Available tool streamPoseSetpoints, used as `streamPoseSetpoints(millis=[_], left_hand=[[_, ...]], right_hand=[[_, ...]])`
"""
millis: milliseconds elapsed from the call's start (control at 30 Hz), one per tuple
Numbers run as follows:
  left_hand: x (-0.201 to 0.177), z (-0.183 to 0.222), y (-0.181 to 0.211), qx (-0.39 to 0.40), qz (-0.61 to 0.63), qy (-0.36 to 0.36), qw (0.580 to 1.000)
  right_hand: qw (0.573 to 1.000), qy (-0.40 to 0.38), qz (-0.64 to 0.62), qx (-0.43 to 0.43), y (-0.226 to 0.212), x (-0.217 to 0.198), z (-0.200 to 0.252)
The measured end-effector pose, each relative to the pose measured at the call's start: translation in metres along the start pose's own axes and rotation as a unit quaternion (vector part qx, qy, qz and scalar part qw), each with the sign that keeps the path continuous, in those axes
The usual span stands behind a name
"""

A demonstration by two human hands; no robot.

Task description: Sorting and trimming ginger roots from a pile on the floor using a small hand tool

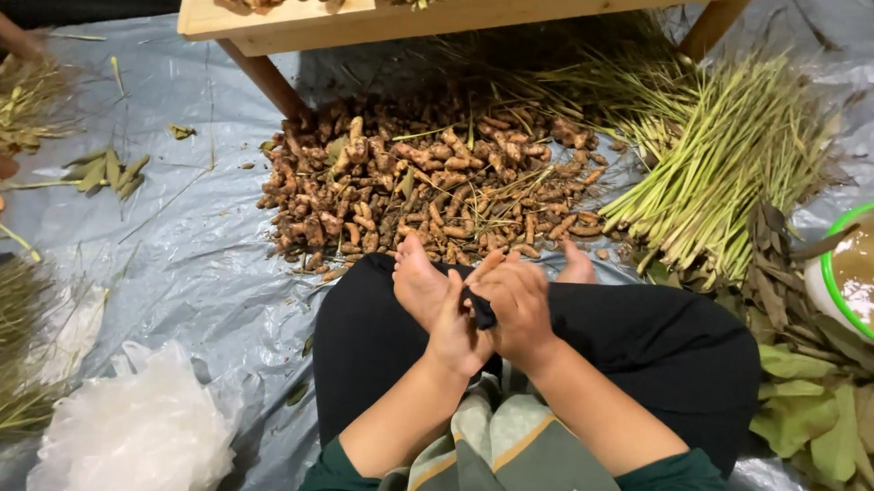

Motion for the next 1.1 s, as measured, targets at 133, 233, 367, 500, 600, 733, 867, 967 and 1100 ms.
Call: streamPoseSetpoints(millis=[133, 233, 367, 500, 600, 733, 867, 967, 1100], left_hand=[[-0.073, -0.012, -0.009, 0.018, 0.042, 0.062, 0.997], [-0.062, -0.022, 0.003, 0.063, -0.035, 0.011, 0.997], [-0.068, -0.049, 0.004, 0.068, -0.074, 0.018, 0.995], [-0.045, -0.064, -0.004, 0.063, -0.107, 0.024, 0.992], [-0.067, -0.087, 0.005, 0.085, -0.02, 0.011, 0.996], [-0.067, -0.084, 0.004, 0.075, 0.013, -0.057, 0.995], [-0.114, -0.096, 0.009, 0.06, -0.013, 0.0, 0.998], [-0.115, -0.101, 0.033, 0.093, 0.008, 0.034, 0.995], [-0.106, -0.098, 0.068, 0.079, 0.051, -0.005, 0.996]], right_hand=[[0.998, -0.036, 0.051, 0.019, -0.003, -0.005, -0.005], [0.994, -0.068, 0.069, 0.046, 0.009, 0.011, 0.015], [0.996, -0.045, -0.074, 0.027, 0.026, 0.016, 0.017], [0.997, 0.014, -0.005, 0.074, 0.037, -0.017, -0.004], [0.984, 0.096, 0.001, 0.148, 0.041, -0.027, 0.0], [0.994, 0.049, 0.028, 0.091, 0.018, -0.01, -0.019], [0.999, -0.009, -0.03, 0.032, 0.036, 0.037, -0.016], [0.998, -0.007, -0.052, 0.04, 0.04, 0.061, -0.035], [0.996, -0.015, -0.047, 0.08, 0.06, 0.089, -0.038]])
Point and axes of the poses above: each hand's wrist, its own z-axis away from the middle knuckle, its own x-axis out of the palm, y = z × x, the point moved 3 cm from there along -z, towards the middle knuckle, and after that the axes turned 9 degrees about -y, right-handed, at the moved point
